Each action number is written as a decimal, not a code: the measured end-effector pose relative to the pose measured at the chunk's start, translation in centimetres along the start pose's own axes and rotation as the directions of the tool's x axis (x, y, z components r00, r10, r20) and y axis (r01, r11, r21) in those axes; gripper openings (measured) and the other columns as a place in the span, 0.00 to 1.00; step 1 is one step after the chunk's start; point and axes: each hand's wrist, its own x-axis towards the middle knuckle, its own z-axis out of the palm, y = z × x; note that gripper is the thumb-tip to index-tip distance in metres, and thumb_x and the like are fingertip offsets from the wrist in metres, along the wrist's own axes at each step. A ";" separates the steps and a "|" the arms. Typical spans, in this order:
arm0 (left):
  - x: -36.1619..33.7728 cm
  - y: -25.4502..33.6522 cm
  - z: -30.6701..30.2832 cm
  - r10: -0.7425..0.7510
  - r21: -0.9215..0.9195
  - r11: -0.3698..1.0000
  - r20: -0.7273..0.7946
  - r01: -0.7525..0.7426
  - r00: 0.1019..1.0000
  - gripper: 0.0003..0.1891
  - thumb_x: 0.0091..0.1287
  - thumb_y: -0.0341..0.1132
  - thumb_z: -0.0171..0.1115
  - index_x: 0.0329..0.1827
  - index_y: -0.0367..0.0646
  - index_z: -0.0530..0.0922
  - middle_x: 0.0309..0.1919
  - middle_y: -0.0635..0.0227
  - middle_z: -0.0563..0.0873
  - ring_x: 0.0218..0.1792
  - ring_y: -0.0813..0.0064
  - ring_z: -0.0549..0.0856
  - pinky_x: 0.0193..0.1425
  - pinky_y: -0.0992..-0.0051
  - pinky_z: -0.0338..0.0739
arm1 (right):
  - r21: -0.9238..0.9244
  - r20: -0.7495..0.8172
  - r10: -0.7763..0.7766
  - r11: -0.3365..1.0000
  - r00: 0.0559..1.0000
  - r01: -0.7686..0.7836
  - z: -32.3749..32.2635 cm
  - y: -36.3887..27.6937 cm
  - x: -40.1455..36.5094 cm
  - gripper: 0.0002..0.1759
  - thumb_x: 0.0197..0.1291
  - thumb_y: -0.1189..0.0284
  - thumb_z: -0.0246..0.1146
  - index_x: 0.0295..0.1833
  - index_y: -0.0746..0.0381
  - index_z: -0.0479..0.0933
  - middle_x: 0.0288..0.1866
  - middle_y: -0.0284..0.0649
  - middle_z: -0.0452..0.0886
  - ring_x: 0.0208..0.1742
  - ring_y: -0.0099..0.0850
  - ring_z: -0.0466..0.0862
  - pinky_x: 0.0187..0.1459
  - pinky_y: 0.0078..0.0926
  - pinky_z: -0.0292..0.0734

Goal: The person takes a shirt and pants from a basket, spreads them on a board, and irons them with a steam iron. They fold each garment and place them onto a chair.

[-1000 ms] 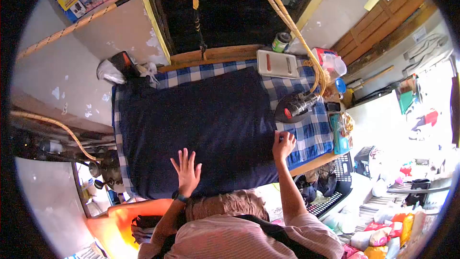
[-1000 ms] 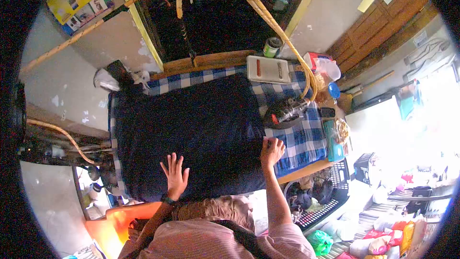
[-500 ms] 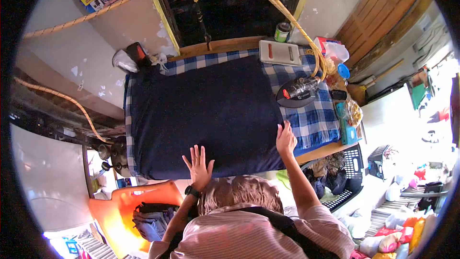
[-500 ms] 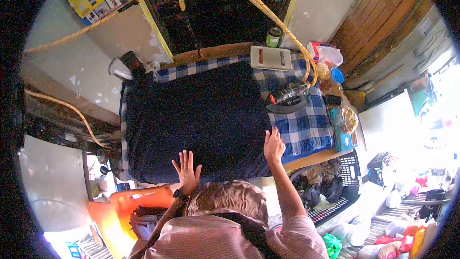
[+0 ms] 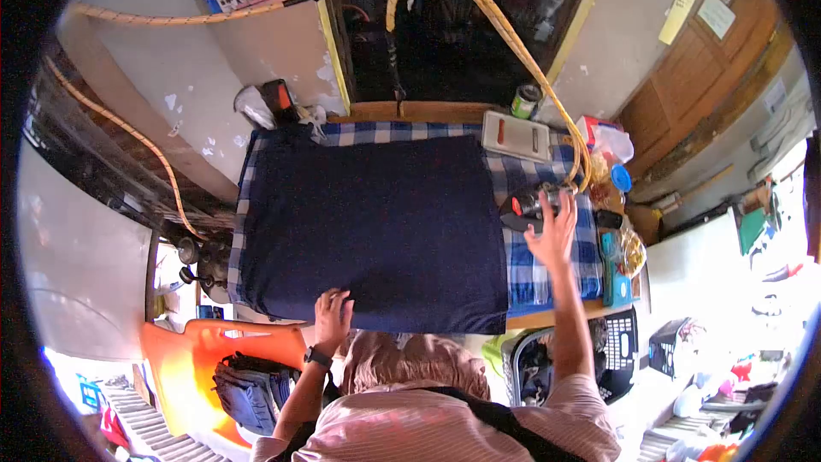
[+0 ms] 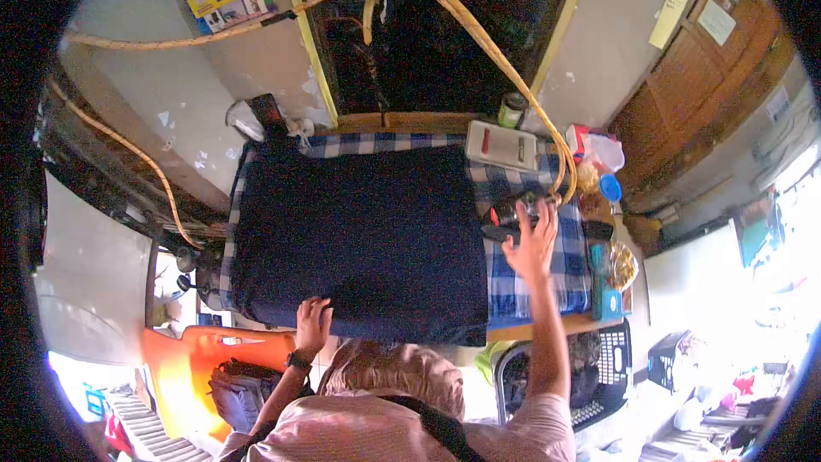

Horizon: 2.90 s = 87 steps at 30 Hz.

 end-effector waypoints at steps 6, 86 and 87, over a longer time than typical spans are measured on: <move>-0.5 -3.1 -3.5 -0.056 0.151 0.986 -0.107 0.072 0.993 0.08 0.66 0.37 0.58 0.44 0.46 0.77 0.43 0.59 0.78 0.47 0.56 0.76 0.52 0.59 0.69 | 0.098 0.552 -0.501 0.833 0.666 0.545 3.5 8.3 11.9 0.34 0.33 0.54 0.74 0.52 0.54 0.81 0.46 0.43 0.82 0.53 0.44 0.78 0.54 0.43 0.74; 14.9 -29.4 -10.0 -0.068 0.435 0.859 -0.427 0.270 0.902 0.15 0.68 0.45 0.58 0.27 0.45 0.73 0.28 0.63 0.78 0.31 0.60 0.81 0.33 0.65 0.77 | 0.303 0.758 -0.189 0.950 0.624 -0.081 12.6 -48.1 7.4 0.25 0.48 0.58 0.66 0.44 0.68 0.75 0.33 0.60 0.83 0.38 0.56 0.84 0.41 0.50 0.81; 15.0 -29.6 -9.9 -0.083 0.403 0.875 -0.419 0.267 0.904 0.15 0.69 0.45 0.57 0.27 0.45 0.73 0.28 0.62 0.78 0.31 0.58 0.80 0.33 0.63 0.77 | 0.229 0.744 -0.091 0.965 0.662 -0.125 12.4 -46.3 8.1 0.25 0.48 0.58 0.63 0.44 0.68 0.76 0.34 0.60 0.83 0.40 0.56 0.84 0.43 0.49 0.80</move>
